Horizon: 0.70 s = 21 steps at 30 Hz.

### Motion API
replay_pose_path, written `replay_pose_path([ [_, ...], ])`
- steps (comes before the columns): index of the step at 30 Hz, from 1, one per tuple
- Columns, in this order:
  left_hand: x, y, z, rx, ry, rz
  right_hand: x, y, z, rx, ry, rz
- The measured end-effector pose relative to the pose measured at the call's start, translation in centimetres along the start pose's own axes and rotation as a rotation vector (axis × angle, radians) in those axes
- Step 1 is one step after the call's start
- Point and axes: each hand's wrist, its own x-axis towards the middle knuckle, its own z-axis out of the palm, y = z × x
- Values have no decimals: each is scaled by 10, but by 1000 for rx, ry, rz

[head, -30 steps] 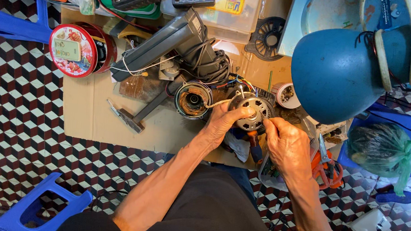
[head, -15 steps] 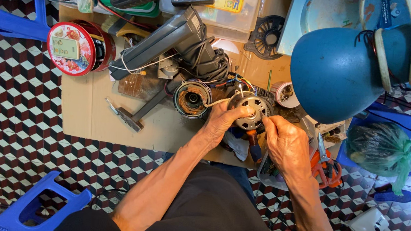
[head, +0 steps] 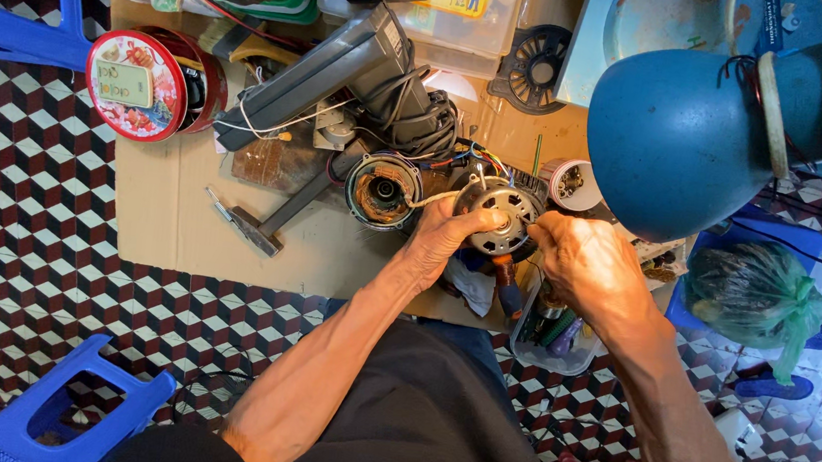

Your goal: The person works on a disassembled electrical motor rotor, using pliers and a screwdriver to adjust and secure internal components. The person repeatedly repositions the rotor and uses tools to manipulate wires and small parts within the assembly.

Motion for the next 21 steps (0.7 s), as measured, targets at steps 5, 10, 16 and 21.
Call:
replay_pose_path([
  [5,-5,3,-1,92,21,16,-1,-7,2,-18,-88,60],
  [10,-11,11,0,104,6,11,2,-21,7,160,-98,247],
  [16,-15,19,-5,149,38,50,2,-45,5,336,-128,431],
  [21,-19,19,-6,147,69,29,3,-56,11,303,-76,439],
])
